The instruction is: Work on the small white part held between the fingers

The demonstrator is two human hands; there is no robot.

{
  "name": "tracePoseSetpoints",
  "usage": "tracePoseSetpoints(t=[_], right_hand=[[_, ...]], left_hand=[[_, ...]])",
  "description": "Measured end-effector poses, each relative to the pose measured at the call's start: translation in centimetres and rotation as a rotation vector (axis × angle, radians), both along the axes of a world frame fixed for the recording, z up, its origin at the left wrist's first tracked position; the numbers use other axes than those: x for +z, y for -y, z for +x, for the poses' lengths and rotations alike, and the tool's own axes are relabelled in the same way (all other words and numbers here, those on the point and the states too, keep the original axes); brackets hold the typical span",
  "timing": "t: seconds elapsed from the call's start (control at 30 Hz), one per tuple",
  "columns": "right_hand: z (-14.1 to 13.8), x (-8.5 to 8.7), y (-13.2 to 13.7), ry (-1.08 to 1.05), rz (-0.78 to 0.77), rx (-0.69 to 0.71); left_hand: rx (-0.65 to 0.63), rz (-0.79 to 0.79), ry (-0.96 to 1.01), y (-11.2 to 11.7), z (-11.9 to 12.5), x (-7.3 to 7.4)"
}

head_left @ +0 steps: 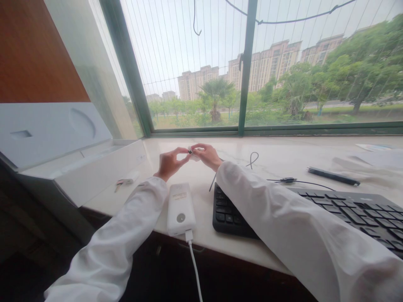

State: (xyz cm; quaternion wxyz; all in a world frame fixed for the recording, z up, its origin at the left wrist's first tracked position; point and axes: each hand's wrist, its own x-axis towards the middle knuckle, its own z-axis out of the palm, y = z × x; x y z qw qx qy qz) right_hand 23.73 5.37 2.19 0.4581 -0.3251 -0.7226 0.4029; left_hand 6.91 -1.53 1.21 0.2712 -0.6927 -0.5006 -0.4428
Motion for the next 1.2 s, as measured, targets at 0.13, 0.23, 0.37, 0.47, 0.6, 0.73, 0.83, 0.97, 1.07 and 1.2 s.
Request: tracePoseSetpoints(t=[0.13, 0.23, 0.37, 0.47, 0.6, 0.73, 0.83, 0.97, 1.07, 1.2], right_hand=[[0.3, -0.3, -0.1, -0.024, -0.005, 0.155], [0.7, -0.4, -0.2, -0.053, -0.021, 0.284], [0.8, -0.7, -0.6, -0.064, 0.018, 0.29], [0.8, -0.9, -0.8, -0.06, 0.061, 0.289], [0.9, -1.0, -0.9, -0.035, 0.108, 0.374], [1.0, -1.2, -0.8, -0.039, 0.128, 0.369], [0.9, -1.2, -0.5, -0.006, 0.169, 0.272], [0.5, -1.1, -0.3, 0.002, 0.253, 0.206], [0.4, -1.0, -0.6, 0.0, 0.285, 0.143], [0.9, -0.5, -0.8, 0.093, 0.399, 0.078]], left_hand=[[0.013, -0.009, 0.031, 0.1, 0.1, 0.2], [0.046, -0.022, 0.042, 0.0, 0.1, 0.1], [0.068, -0.047, 0.027, -0.3, -0.3, 0.0], [0.071, -0.06, 0.022, -0.5, -0.5, -0.1], [0.093, -0.083, 0.025, -0.5, -0.6, -0.1], [0.104, -0.103, 0.013, -0.5, -0.6, -0.1], [0.103, -0.108, 0.019, -0.6, -0.6, -0.1], [0.092, -0.1, 0.03, -0.6, -0.7, -0.1], [0.083, -0.101, 0.022, -0.5, -0.8, -0.1], [0.063, -0.111, 0.013, -0.4, -0.6, -0.1]])
